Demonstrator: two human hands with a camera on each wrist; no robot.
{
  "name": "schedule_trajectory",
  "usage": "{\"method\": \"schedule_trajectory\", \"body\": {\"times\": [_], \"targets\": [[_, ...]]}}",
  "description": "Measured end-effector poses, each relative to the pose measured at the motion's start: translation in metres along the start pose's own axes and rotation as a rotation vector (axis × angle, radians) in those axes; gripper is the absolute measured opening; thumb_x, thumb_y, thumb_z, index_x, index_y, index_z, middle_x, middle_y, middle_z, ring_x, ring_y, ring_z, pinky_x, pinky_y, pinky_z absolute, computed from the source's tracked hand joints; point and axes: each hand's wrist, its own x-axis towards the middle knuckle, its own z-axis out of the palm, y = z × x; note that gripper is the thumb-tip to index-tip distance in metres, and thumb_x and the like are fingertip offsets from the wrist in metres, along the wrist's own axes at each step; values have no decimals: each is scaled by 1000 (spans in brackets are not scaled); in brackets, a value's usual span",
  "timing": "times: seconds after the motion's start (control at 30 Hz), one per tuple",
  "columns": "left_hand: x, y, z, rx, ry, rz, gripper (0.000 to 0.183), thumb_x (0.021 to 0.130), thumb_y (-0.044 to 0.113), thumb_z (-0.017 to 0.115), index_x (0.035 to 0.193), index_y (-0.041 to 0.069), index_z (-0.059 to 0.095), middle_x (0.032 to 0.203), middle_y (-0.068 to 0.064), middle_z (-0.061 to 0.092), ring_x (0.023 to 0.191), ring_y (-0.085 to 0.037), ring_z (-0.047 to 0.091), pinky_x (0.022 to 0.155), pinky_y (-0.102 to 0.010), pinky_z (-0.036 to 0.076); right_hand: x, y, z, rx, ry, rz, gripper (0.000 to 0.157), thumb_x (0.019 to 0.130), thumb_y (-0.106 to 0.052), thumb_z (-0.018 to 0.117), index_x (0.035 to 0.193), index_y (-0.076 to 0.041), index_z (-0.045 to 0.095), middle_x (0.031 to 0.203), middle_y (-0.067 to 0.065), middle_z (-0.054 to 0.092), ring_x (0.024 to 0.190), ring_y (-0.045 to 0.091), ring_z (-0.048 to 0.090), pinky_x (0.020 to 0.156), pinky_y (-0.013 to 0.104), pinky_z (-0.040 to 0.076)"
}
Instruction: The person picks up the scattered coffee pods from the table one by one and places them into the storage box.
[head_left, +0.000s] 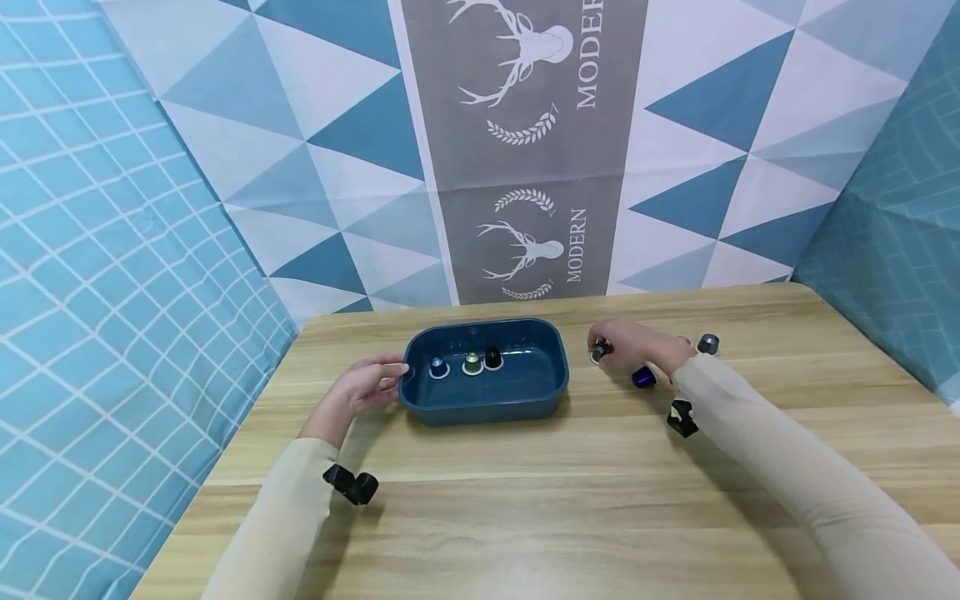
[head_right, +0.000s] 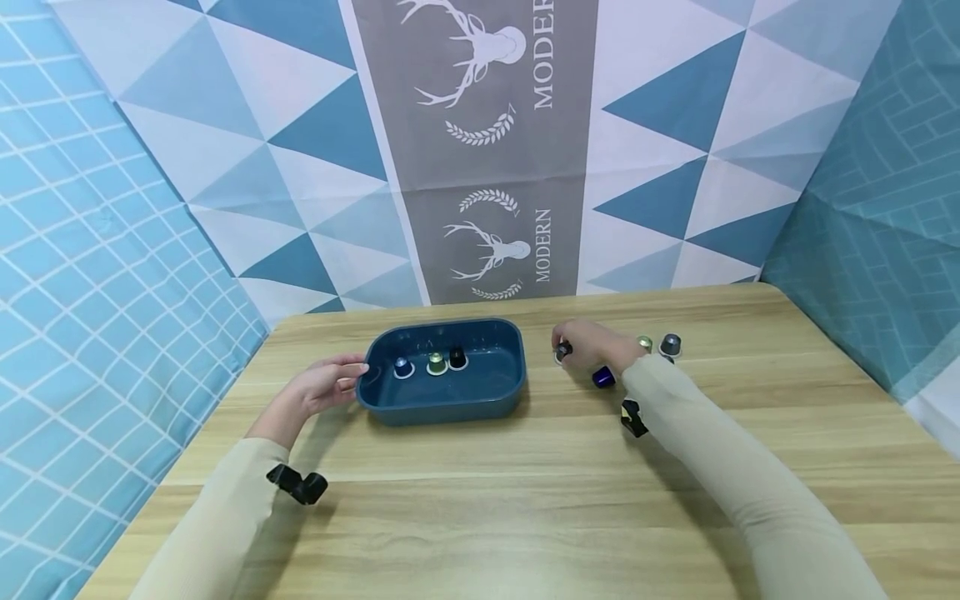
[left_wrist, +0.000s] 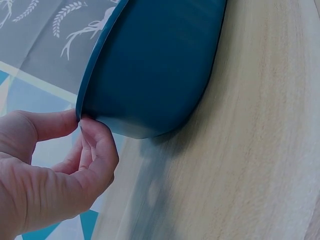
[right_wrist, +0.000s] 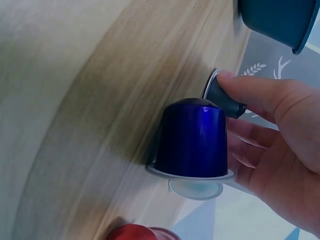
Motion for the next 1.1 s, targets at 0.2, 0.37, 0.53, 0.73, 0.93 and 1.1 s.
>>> {"method": "schedule_trajectory", "body": {"times": [0.2,0.37,0.53,0.73,0.93,1.1], "targets": [[0,1,-1,-1,1,-7,56,98,15,54,148,4,31,95,7,56,79,-2,56,69,-17,50,3,1,0,-7,-2,-30,16,82,-2,70,98,-2,65,96,11,67,90,26,64,83,44,52],[-2,5,1,-21,-10,6,58,98,16,55,148,4,30,96,6,56,79,-2,56,68,-16,50,4,3,0,-10,38,-56,16,79,1,71,94,-2,66,92,10,67,87,25,64,81,43,53],[-2,4,2,-30,-18,-2,59,98,13,54,149,2,27,92,7,59,78,-2,58,67,-17,50,1,5,1,-4,31,-54,16,80,0,72,95,-2,66,93,10,68,88,24,64,81,43,53],[-5,2,0,-10,-32,24,62,95,18,60,148,2,31,94,8,59,80,-1,58,70,-16,50,2,3,2,15,34,-52,15,82,0,69,96,-3,65,94,10,67,87,24,63,80,42,53],[-6,2,-1,-29,-46,32,61,94,20,62,146,3,34,92,8,60,78,-1,60,70,-16,51,2,-2,-3,31,54,-56,16,82,-1,69,97,-2,65,95,11,67,86,22,63,77,40,53],[-1,2,0,-14,-2,-3,56,98,15,55,148,3,32,90,9,59,76,-1,58,68,-15,51,1,-6,-6,39,66,-82,16,82,0,68,98,-1,65,96,12,67,81,20,62,72,37,52]]}}
